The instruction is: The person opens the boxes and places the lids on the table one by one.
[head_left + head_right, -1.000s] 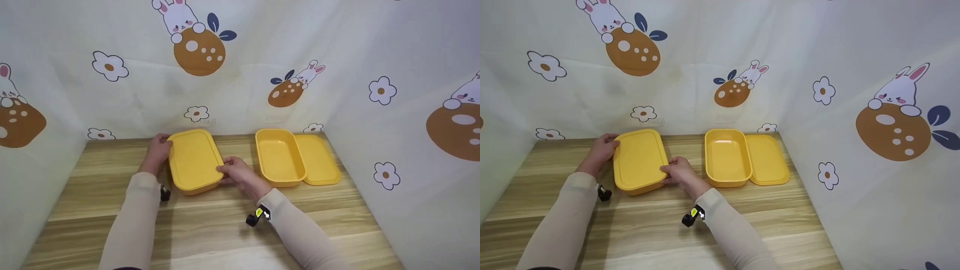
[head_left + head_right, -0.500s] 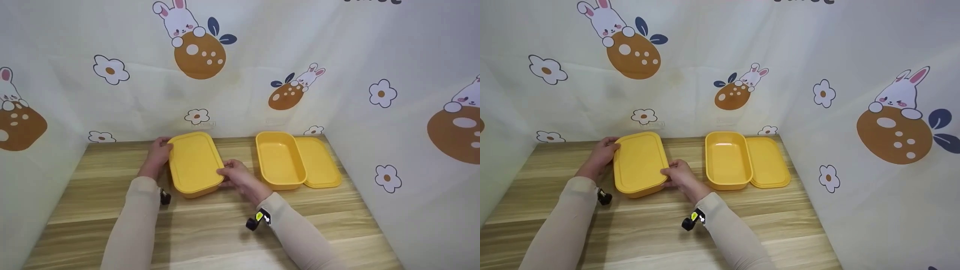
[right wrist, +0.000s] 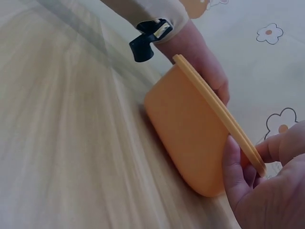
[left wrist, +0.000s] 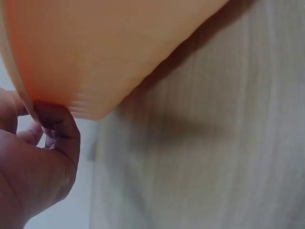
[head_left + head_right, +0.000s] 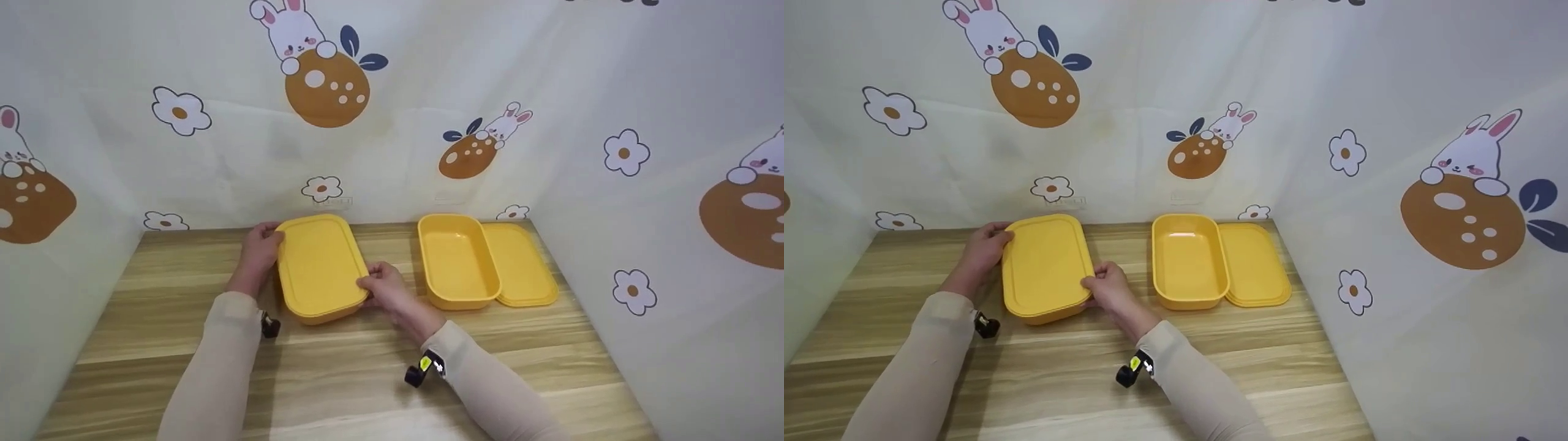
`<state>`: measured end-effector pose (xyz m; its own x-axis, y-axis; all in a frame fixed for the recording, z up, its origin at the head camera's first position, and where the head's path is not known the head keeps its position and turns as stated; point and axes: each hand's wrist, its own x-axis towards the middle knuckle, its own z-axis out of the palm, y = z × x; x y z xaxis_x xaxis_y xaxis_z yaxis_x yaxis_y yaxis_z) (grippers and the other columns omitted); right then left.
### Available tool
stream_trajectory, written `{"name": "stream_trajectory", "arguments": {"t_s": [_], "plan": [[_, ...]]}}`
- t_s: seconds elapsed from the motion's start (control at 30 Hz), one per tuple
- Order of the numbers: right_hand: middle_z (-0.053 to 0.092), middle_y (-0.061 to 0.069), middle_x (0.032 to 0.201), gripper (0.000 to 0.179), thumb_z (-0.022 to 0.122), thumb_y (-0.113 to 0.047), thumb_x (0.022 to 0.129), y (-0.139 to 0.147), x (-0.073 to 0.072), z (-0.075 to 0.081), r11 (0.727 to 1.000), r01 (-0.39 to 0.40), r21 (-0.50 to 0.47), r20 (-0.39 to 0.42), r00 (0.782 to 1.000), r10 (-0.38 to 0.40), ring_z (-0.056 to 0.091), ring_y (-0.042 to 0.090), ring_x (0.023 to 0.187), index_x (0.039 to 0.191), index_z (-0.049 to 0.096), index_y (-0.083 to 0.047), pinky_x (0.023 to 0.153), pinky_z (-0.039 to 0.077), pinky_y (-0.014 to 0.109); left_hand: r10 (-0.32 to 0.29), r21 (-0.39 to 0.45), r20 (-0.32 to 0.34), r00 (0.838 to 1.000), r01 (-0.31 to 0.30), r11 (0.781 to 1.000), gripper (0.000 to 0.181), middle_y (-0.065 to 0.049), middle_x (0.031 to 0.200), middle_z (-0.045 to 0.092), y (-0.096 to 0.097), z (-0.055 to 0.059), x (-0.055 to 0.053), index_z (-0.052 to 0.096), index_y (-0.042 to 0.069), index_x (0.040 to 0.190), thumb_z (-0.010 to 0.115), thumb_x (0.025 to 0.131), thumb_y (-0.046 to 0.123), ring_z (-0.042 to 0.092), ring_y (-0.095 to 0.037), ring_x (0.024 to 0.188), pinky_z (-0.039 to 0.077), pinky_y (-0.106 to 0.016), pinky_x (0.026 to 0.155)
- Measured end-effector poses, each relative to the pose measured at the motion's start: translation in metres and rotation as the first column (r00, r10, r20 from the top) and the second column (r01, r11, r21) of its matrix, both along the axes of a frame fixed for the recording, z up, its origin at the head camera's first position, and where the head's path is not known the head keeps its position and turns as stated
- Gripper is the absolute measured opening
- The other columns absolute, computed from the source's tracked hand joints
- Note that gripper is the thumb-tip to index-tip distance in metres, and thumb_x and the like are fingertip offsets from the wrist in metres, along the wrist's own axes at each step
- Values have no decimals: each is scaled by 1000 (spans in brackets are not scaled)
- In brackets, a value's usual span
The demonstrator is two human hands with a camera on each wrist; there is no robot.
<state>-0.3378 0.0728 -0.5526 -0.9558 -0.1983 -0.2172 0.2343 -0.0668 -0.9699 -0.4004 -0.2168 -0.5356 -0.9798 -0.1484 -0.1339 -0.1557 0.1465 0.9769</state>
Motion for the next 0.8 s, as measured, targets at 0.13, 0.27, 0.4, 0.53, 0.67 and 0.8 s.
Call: {"name": "stream_trajectory", "arguments": {"t_s": [0.13,0.27,0.4,0.53,0.67,0.8], "plan": [[61,9,96,24,71,1,94,7,6,5,1000,3,-8,-30,1000,-3,68,21,73,113,56,-1,68,65,42,-22,5,-24,999,22,1000,50,-19,139,58,4,11,1,52,-2,158,53,114,22,62,-20,109,54,-25,89],[59,9,95,27,71,2,93,18,13,13,999,-12,-37,-37,999,11,68,21,72,112,53,-2,67,64,41,-55,20,-39,998,56,998,49,-17,131,61,10,18,2,53,-3,157,55,113,21,64,-15,96,57,-23,79],[60,10,95,31,68,5,92,26,19,18,996,-20,-85,-33,999,17,70,21,73,115,49,-1,62,62,35,-87,34,-44,995,89,995,49,-16,127,62,17,21,3,53,-3,157,56,113,21,65,-13,90,58,-23,75],[62,11,98,31,68,6,93,33,25,20,996,-19,-88,-28,999,16,72,22,75,116,48,0,62,63,36,-114,39,-35,993,115,993,49,-16,126,62,24,24,4,52,-2,156,56,113,22,66,-15,92,59,-25,76],[64,11,98,30,69,4,93,39,31,20,998,-25,-61,-14,1000,24,74,22,75,114,48,-3,64,63,37,-123,43,-36,992,125,991,46,-16,124,61,31,25,7,53,-3,152,56,113,21,66,-15,91,60,-25,76],[64,11,97,30,70,3,94,46,37,19,998,-36,-52,-1,999,36,75,22,75,110,47,-5,65,65,38,-126,36,-52,991,128,991,43,-17,124,61,38,21,10,55,-4,149,56,113,19,66,-15,89,59,-25,74]]}}
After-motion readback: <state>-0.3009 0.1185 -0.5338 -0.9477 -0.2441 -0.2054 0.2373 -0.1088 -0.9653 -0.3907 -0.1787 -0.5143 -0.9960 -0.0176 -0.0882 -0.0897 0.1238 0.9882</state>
